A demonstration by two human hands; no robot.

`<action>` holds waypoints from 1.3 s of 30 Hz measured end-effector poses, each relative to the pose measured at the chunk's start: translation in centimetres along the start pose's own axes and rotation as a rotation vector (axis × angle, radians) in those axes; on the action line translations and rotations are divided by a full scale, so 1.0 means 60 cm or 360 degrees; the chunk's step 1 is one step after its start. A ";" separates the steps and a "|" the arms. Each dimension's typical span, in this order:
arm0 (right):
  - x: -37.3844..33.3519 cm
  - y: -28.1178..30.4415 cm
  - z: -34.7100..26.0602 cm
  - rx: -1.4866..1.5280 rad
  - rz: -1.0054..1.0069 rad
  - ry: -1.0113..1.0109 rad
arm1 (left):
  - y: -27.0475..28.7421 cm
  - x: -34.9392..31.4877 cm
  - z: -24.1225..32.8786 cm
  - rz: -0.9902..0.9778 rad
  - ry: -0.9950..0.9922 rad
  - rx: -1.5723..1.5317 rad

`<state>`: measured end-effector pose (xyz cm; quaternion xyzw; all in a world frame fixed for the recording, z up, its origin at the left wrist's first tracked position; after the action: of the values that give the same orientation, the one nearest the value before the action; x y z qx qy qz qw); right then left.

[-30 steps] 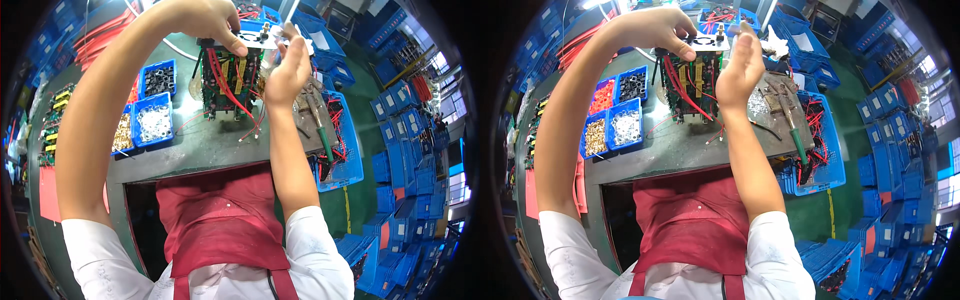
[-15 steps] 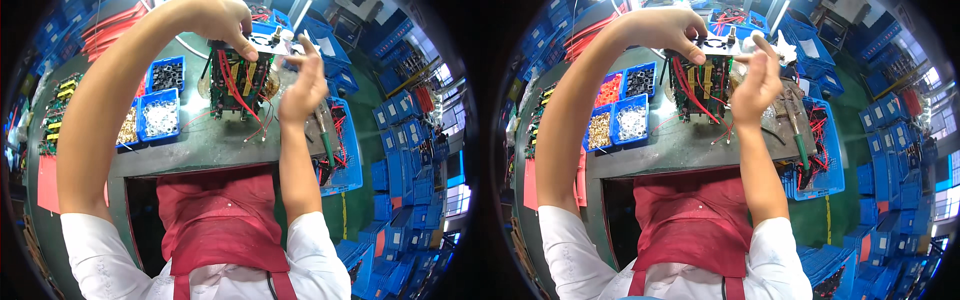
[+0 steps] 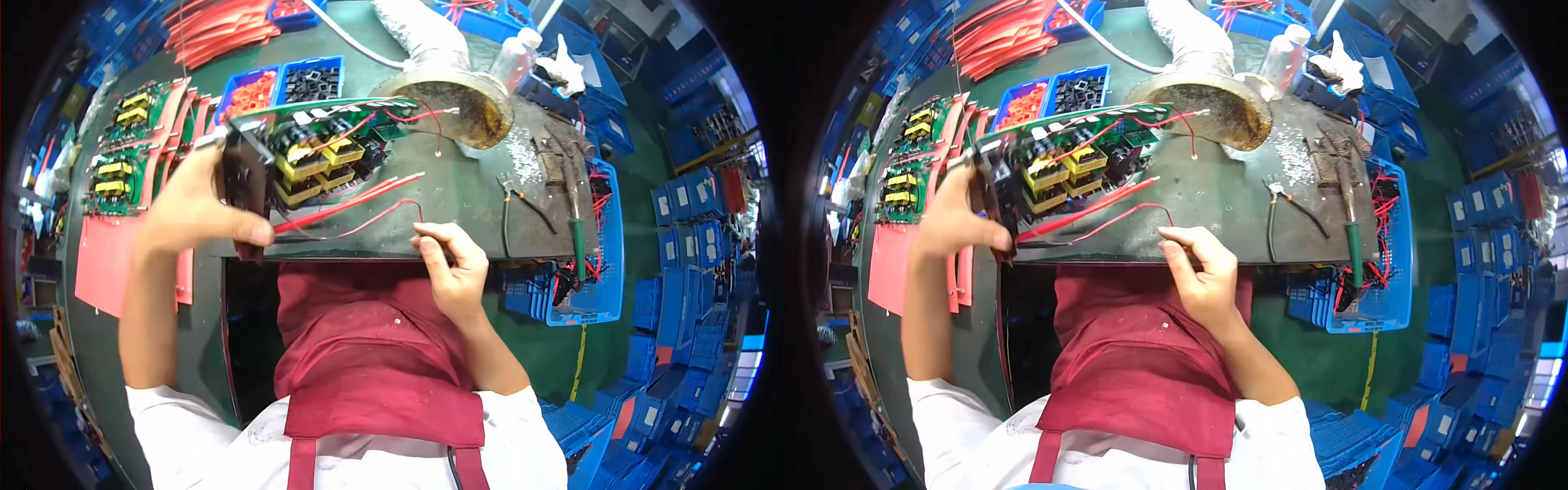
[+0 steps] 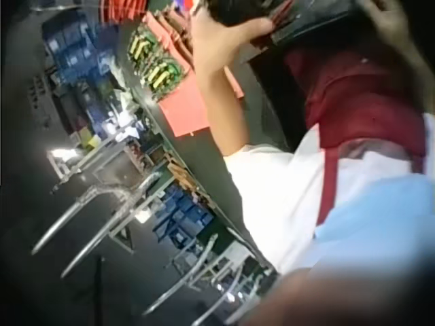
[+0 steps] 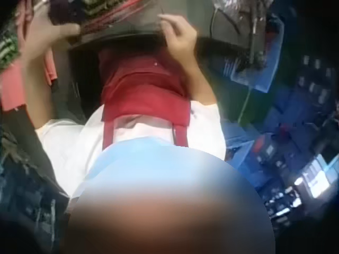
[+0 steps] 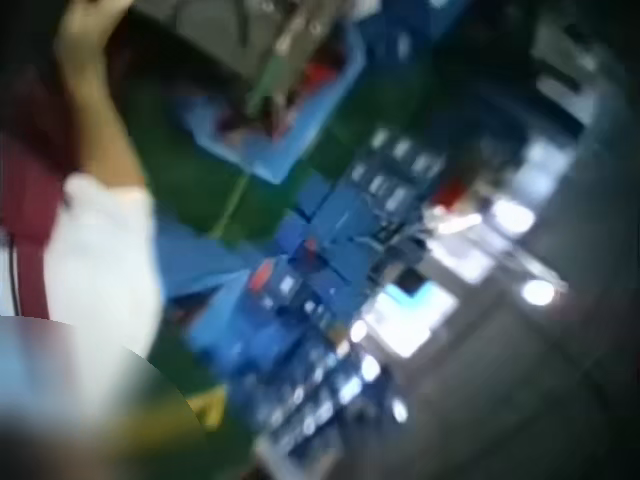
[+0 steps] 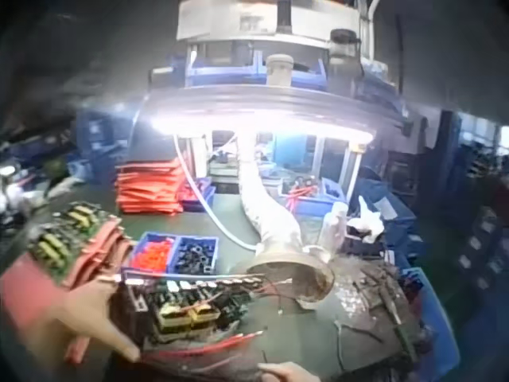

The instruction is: Assembling and soldering components onto a printed circuit board at a factory workstation.

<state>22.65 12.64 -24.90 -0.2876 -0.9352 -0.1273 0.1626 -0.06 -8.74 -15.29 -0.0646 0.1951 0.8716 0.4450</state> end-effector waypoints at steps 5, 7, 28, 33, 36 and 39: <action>0.046 -0.044 -0.005 0.0062 0.0039 0.0225 | -0.054 -0.052 -0.090 0.0374 -0.0140 -0.0575; 0.065 -0.045 -0.033 -0.0046 0.0133 0.0375 | -0.071 -0.065 -0.131 0.0306 -0.0054 -0.0709; 0.026 -0.051 -0.075 -0.0972 -0.0197 0.0764 | -0.217 -0.029 -0.269 0.0224 -0.0041 -0.0607; 0.030 -0.059 -0.061 -0.1028 -0.0285 0.0749 | -0.227 -0.024 -0.291 0.0247 -0.0044 -0.0334; 0.028 -0.063 -0.060 -0.1050 -0.0309 0.0736 | -0.235 -0.025 -0.300 0.0246 0.0065 -0.0485; 0.023 -0.059 -0.060 -0.1053 -0.0267 0.0706 | -0.235 -0.023 -0.295 0.0204 -0.0105 -0.0156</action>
<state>20.40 9.29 -21.58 -0.2126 -0.8062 -0.4932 0.2480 10.99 -9.36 -35.11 -0.0448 0.1412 0.9084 0.3909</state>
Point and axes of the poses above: each hand's wrist, its own x-axis towards the middle knuckle, its own y-axis out of the back of the hand, z = x × y, the point moved 9 cm from there along x, towards the middle knuckle, and after that the axes turned 6 degrees about y, right-handed, at the moved point
